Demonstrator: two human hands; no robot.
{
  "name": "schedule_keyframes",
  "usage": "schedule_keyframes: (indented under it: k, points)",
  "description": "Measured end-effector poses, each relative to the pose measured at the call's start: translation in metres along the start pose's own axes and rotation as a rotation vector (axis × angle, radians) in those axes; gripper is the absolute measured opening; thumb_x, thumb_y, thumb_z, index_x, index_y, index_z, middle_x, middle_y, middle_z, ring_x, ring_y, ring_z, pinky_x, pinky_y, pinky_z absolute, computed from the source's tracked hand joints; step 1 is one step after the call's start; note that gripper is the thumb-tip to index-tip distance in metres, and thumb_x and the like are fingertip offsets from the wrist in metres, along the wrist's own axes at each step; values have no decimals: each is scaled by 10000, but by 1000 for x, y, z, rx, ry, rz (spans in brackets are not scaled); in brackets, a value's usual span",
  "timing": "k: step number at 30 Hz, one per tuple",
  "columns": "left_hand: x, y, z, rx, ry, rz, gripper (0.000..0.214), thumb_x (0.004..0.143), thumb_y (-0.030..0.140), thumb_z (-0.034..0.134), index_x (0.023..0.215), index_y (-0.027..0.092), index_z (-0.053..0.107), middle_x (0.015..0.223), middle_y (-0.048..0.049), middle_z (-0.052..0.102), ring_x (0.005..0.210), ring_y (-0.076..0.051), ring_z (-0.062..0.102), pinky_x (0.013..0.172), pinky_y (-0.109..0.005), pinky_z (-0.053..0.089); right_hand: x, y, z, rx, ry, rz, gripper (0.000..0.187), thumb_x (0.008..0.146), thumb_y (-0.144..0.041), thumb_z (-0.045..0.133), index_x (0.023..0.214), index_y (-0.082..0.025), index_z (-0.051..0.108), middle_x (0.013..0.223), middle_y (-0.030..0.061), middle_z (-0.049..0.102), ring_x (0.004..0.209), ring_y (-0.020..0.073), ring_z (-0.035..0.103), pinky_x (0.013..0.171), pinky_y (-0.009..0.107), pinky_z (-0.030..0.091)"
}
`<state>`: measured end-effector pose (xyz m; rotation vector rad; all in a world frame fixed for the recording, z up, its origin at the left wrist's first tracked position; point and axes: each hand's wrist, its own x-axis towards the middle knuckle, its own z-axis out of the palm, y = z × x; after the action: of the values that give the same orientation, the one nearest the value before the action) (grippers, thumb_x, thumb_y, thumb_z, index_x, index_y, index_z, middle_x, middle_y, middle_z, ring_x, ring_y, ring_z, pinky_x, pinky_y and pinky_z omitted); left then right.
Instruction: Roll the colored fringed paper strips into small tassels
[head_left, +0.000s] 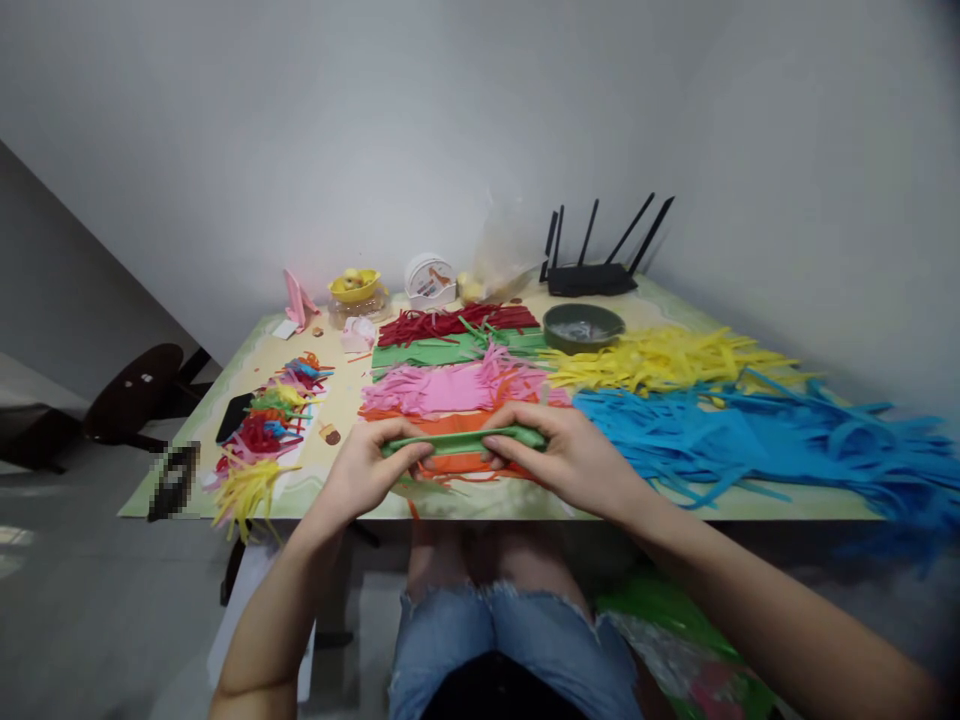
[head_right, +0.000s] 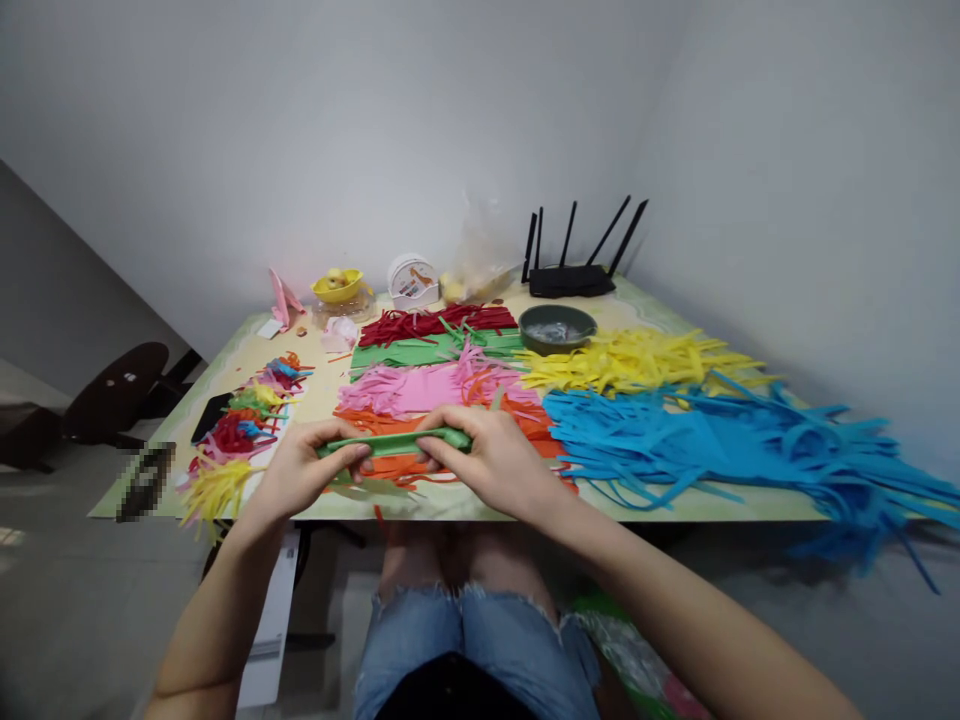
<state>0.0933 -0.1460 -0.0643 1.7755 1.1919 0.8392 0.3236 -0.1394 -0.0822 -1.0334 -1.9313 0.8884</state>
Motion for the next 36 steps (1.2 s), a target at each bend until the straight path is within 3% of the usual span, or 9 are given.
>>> schedule_keyframes:
  k: [5,10,16,21,24,26,30,32,36]
  points:
    - [-4,-18,4,-343,53,7,261,820,321,649,971,121,721,561,-27,665,629,-160,657,621,-238,499,-5,9,7,282,87,-43,168,840,-270,605,916,-171,718,800,43,736,670,142,698,631,223,550]
    - [-4,-29,7,-436,65,179,120,817,186,644,809,162,761,638,-36,676,655,-141,635,682,-252,496,-3,16,10,433,74,-95,139,829,-217,600,809,-181,732,735,33,713,668,129,680,633,217,544]
    - [-5,-30,6,-336,67,256,126,833,196,619,804,154,734,714,-42,672,688,-143,618,687,-252,485,-2,17,13,428,64,-5,144,811,-257,603,814,-152,702,722,41,696,647,133,667,624,227,542]
    - [-11,-28,9,-103,116,291,161,868,251,598,752,147,639,717,-26,648,660,-122,602,641,-224,474,-5,12,13,210,89,20,197,830,-345,615,819,-156,668,764,43,700,682,157,669,638,247,536]
    - [-14,-27,12,-4,204,298,84,874,234,590,912,162,612,823,-32,661,702,-123,634,670,-224,495,-6,10,12,53,129,-53,228,854,-301,587,1032,-178,661,996,64,714,907,193,675,812,290,524]
    - [-15,-25,12,97,201,316,150,881,215,576,1021,169,603,908,-50,681,752,-129,660,708,-227,506,-6,9,11,-35,120,-87,252,869,-278,561,1088,-189,648,1060,69,710,964,197,665,850,298,507]
    - [-14,-23,10,295,186,348,71,870,198,583,902,167,639,824,-36,701,749,-131,662,711,-213,493,-6,8,10,-142,112,-91,123,865,-242,550,904,-184,650,900,50,721,816,177,672,739,273,503]
    - [-14,-22,11,287,187,308,57,868,208,586,848,165,619,788,-26,695,732,-131,659,693,-210,491,-6,9,11,-98,103,-63,93,855,-249,558,851,-181,620,825,40,707,747,168,666,676,260,503]
    - [-14,-21,14,71,129,200,73,882,222,566,871,160,603,760,-21,701,708,-133,677,691,-217,515,-7,11,13,189,51,23,140,862,-297,564,900,-172,613,777,37,708,692,158,690,645,253,541]
